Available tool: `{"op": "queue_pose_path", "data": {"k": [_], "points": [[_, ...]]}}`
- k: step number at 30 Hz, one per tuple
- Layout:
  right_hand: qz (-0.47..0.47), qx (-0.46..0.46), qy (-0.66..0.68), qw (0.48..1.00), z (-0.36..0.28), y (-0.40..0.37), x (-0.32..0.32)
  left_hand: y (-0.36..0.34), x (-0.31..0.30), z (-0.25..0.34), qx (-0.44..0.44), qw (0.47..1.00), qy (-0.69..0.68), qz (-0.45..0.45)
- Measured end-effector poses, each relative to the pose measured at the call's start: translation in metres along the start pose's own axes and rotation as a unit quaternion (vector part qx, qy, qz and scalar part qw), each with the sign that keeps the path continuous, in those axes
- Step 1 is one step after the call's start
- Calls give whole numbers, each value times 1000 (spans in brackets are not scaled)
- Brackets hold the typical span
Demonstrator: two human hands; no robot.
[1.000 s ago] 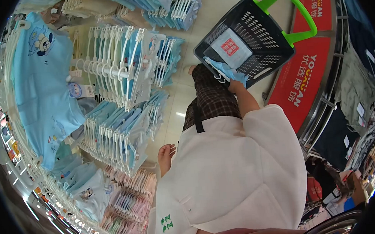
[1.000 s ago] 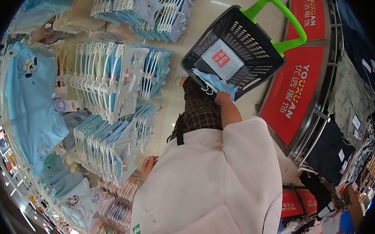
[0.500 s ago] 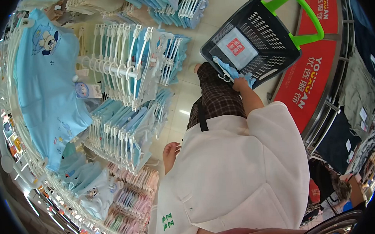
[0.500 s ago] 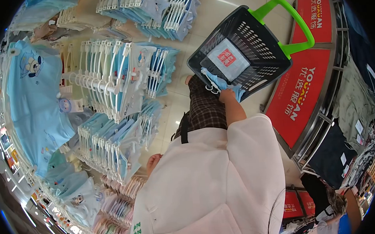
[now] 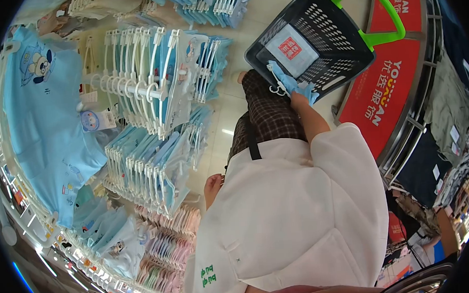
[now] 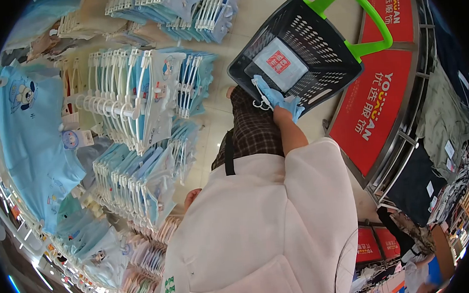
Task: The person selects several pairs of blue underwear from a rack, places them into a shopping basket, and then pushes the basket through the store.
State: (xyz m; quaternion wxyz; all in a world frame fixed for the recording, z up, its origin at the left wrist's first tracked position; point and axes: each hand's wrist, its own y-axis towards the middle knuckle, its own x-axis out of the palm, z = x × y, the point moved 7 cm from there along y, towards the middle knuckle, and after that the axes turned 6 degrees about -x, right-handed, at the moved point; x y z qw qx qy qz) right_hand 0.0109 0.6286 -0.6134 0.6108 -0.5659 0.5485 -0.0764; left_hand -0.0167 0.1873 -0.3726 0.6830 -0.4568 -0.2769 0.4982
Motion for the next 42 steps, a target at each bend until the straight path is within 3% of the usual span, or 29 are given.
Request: {"op": "queue_pose_path", "data": {"k": [4,6,10,13,16,17,21,24,27,29,30,32,33,35,36,38,42], "points": [[0,-21,-4,1000,-7,-2,-9,5,-1,12,12,999,-6,30],[16,-98,40,994,-21,6,-17,5,0,23,12,999,5,39],[23,-160,113,980,-56,12,-42,1,7,39,20,998,3,62],[-70,-167,328,927,-70,10,-62,1,13,53,28,998,3,56],[-91,-174,391,899,-73,-10,-100,2,20,69,70,996,-1,62],[-147,-189,431,870,-79,-25,-116,0,23,77,83,995,-1,61],[-239,-229,420,845,-102,-78,-188,1,36,102,124,991,-9,58],[-304,-303,466,774,-130,-122,-239,9,45,122,179,983,22,47],[-319,-354,439,761,-155,-157,-284,2,55,161,251,967,3,36],[-330,-407,350,777,-179,-188,-305,-37,68,209,366,921,99,90],[-337,-416,322,781,-190,-205,-313,-53,70,230,378,916,86,103],[-362,-420,253,792,-206,-223,-317,-110,82,274,525,790,232,215],[-377,-425,230,790,-217,-236,-318,-126,82,287,527,786,218,238],[-401,-438,175,786,-237,-263,-319,-165,91,304,602,688,268,305],[-418,-449,161,773,-244,-272,-317,-170,86,303,601,683,257,325],[-440,-458,154,757,-260,-287,-312,-165,90,294,584,706,302,264],[-455,-512,55,727,-295,-314,-311,-159,76,267,594,707,287,254]]}}
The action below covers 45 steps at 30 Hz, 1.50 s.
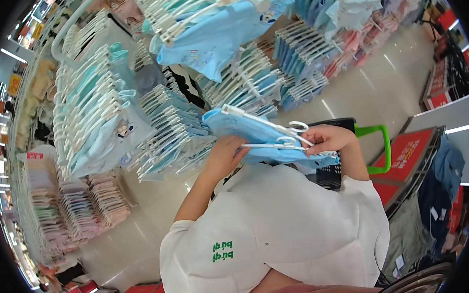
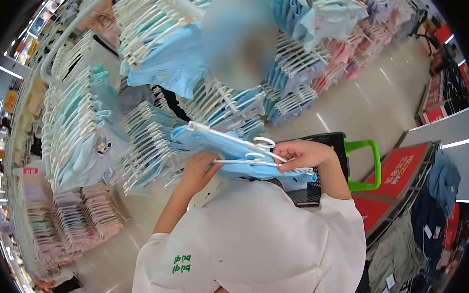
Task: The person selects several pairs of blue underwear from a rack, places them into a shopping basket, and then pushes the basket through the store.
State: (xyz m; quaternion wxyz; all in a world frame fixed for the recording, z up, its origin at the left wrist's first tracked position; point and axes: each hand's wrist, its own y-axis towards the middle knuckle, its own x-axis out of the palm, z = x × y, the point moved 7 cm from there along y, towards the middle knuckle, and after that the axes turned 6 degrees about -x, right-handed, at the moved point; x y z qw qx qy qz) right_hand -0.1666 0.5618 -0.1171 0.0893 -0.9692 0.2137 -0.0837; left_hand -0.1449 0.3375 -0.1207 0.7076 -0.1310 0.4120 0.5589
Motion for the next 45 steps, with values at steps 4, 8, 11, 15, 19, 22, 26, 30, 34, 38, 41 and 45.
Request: {"op": "queue_pose_path", "data": {"k": [4,8,11,15,19,22,26,30,34,38,41,45], "points": [[-17,-31,11,999,-28,17,-5,-8,-27,4,-49,998,-19,28],[35,-81,-74,993,-51,31,-35,0,-49,17,-32,997,1,75],[52,-105,-89,989,-68,43,-59,9,-60,22,-23,991,43,125],[-58,-57,-111,990,-83,56,-71,27,-67,33,4,982,87,165],[-90,-81,-119,985,-78,71,-96,41,-68,34,10,983,91,162],[-99,-98,-93,986,-86,80,-105,52,-74,36,26,983,82,162],[-92,-93,-154,979,-92,75,-119,61,-83,43,42,984,79,155],[-13,-187,-162,969,-116,67,-145,58,-94,46,43,981,79,174],[32,-234,-206,950,-157,60,-158,48,-111,43,26,970,32,239],[65,-306,-247,917,-194,69,-177,30,-122,33,-6,953,-52,298],[75,-334,-226,912,-214,81,-184,23,-127,35,-26,949,-47,310],[90,-334,-212,914,-229,102,-182,15,-128,33,-48,949,-29,311]]}}
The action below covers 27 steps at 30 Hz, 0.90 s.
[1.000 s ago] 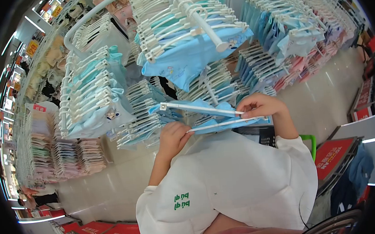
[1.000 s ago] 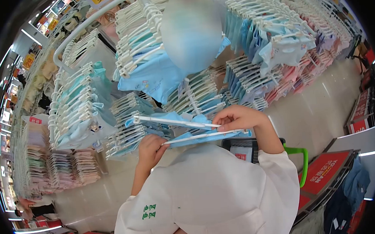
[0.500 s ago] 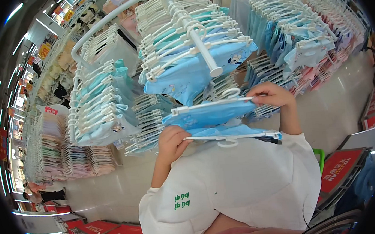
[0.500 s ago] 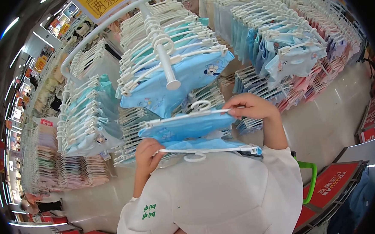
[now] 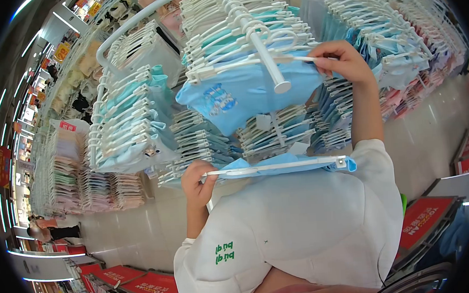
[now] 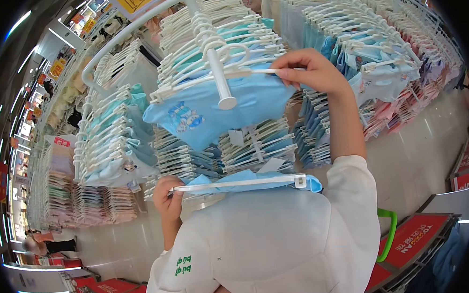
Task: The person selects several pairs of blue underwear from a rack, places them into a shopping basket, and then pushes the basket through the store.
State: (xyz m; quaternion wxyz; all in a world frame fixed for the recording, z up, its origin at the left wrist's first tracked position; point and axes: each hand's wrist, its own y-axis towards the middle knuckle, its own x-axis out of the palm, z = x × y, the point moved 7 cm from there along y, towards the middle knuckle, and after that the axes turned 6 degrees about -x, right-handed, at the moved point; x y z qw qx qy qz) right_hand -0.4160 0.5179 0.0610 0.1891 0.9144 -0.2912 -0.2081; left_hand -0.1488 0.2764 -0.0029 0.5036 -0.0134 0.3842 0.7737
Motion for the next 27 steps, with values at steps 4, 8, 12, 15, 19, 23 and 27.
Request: {"op": "queue_pose_path", "data": {"k": [4,8,12,15,19,23,27], "points": [[-16,-14,-13,1000,-4,15,10,0,0,0,-3,1000,19,-9],[-18,-23,-22,999,-5,18,12,-3,1,-4,-26,999,29,-5],[-28,-18,-24,999,0,15,11,-2,3,-5,-34,999,25,-1],[-40,-64,-53,996,-11,14,8,1,5,-7,-32,999,38,-1],[-53,-80,-75,993,-27,11,4,9,7,-7,-34,999,32,-15],[-75,-77,-67,992,-30,4,0,14,10,-5,-19,999,25,-27],[-84,-60,-53,993,-29,5,2,16,12,-3,-5,999,30,-35]]}}
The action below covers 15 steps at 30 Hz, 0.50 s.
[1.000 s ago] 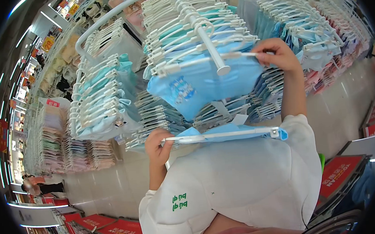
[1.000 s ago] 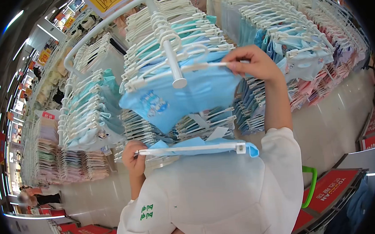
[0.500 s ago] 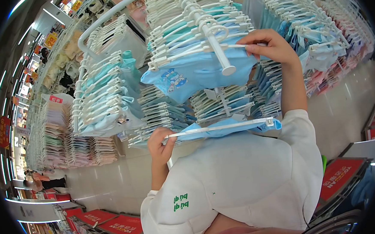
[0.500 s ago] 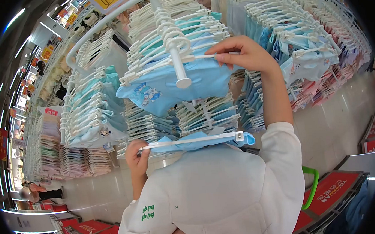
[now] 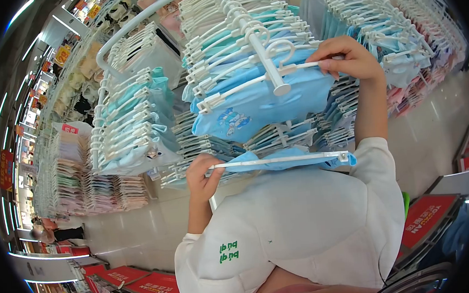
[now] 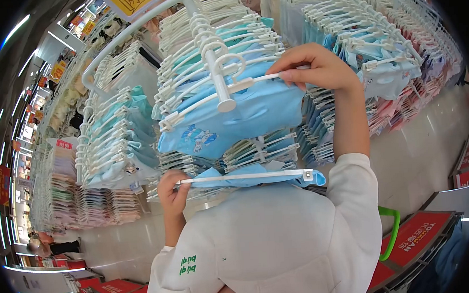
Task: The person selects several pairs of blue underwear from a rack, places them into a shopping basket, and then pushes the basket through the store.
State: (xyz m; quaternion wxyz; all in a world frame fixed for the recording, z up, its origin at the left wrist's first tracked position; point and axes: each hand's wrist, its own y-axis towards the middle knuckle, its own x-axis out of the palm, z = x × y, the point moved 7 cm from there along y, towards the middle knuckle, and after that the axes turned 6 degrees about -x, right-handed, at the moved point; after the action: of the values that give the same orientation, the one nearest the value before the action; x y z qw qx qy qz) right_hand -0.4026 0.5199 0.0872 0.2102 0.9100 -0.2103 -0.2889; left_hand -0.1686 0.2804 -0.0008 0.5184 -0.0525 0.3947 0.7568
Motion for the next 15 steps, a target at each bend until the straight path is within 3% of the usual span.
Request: {"op": "queue_pose_path", "data": {"k": [15], "points": [[44,29,-86,995,8,18,14,9,-4,-2,-12,1000,-2,17]]}}
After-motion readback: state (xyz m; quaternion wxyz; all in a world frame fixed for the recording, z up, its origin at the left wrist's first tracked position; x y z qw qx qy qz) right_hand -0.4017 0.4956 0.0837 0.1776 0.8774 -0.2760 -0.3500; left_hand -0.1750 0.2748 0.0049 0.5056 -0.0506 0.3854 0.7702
